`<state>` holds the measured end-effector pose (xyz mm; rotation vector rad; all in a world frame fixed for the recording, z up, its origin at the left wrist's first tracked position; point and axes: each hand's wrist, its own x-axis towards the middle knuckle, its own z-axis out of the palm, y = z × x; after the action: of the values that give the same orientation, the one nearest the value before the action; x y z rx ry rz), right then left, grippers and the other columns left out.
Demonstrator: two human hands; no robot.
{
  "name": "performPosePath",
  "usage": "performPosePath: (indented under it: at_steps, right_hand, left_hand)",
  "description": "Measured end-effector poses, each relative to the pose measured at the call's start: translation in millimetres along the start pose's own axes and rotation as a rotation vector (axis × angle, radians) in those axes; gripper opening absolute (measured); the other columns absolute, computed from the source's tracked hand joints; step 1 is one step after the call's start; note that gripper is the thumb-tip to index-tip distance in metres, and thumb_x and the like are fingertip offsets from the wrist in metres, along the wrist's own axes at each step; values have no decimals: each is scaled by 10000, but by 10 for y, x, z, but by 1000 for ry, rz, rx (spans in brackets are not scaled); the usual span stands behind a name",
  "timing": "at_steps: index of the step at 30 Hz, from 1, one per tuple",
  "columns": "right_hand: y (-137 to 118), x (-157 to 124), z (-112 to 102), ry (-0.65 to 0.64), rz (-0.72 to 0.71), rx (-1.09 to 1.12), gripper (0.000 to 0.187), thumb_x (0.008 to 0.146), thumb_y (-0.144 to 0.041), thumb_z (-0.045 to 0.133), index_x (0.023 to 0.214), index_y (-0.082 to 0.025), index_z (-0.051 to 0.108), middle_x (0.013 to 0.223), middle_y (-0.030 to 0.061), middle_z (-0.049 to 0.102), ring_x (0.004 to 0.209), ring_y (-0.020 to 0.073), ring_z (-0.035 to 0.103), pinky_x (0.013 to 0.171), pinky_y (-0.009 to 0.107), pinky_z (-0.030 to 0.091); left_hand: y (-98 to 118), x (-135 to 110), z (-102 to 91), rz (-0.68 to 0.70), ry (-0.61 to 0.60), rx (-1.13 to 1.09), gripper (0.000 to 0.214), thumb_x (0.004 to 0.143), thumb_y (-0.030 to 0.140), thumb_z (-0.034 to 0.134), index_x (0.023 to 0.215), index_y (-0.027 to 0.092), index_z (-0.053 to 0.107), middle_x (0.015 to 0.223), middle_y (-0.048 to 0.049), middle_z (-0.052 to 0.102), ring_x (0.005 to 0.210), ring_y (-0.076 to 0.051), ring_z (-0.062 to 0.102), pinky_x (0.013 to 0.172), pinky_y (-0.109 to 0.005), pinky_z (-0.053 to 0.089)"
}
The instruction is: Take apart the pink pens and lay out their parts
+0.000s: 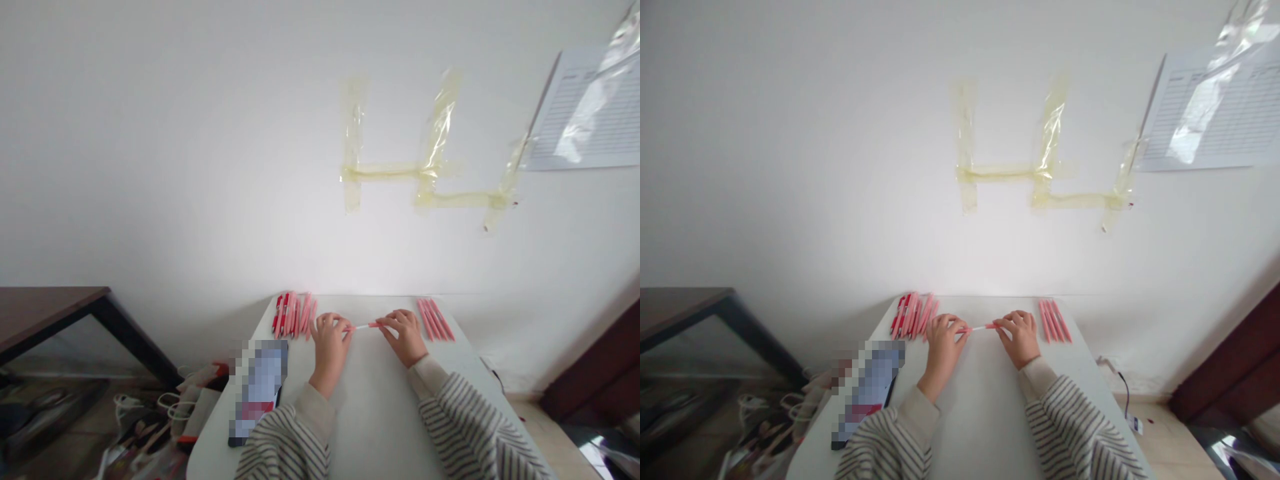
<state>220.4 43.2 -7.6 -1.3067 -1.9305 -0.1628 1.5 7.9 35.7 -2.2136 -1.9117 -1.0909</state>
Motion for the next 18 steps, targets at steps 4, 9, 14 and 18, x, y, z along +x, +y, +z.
performPosePath:
  at_steps: [4, 9, 14, 18]
  right_hand:
    - [-38, -3, 0, 4, -22, 2, 168, 930, -312, 665, 1053, -345, 774, 979, 44, 706, 1060, 250, 519, 949, 412, 398]
    - [-70, -8, -7, 10, -48, 1, 175, 927, -291, 662, 1053, -340, 773, 977, 45, 703, 1065, 244, 517, 974, 424, 388]
    - [-94, -5, -25, -16, -43, 19, 176, 939, -294, 640, 1047, -334, 772, 986, 49, 701, 1079, 253, 514, 999, 447, 381]
    - [-108, -5, -26, -33, -55, 19, 183, 938, -302, 634, 1052, -340, 772, 997, 53, 699, 1085, 257, 517, 1010, 462, 379]
  left_hand:
    - [15, 0, 6, 10, -4, -16, 46, 870, 279, 681, 882, 280, 726, 1065, -26, 652, 1092, -240, 508, 1067, -498, 326]
    - [27, -6, 15, 33, -28, -36, 54, 877, 277, 672, 892, 284, 723, 1069, -21, 647, 1111, -238, 505, 1077, -503, 330]
    - [20, -21, 28, 56, -23, -49, 64, 880, 284, 669, 892, 287, 732, 1072, -24, 637, 1119, -231, 503, 1093, -505, 323]
    - [17, -26, 40, 69, -33, -64, 76, 886, 309, 666, 900, 294, 740, 1088, -26, 638, 1121, -230, 492, 1100, -511, 311]
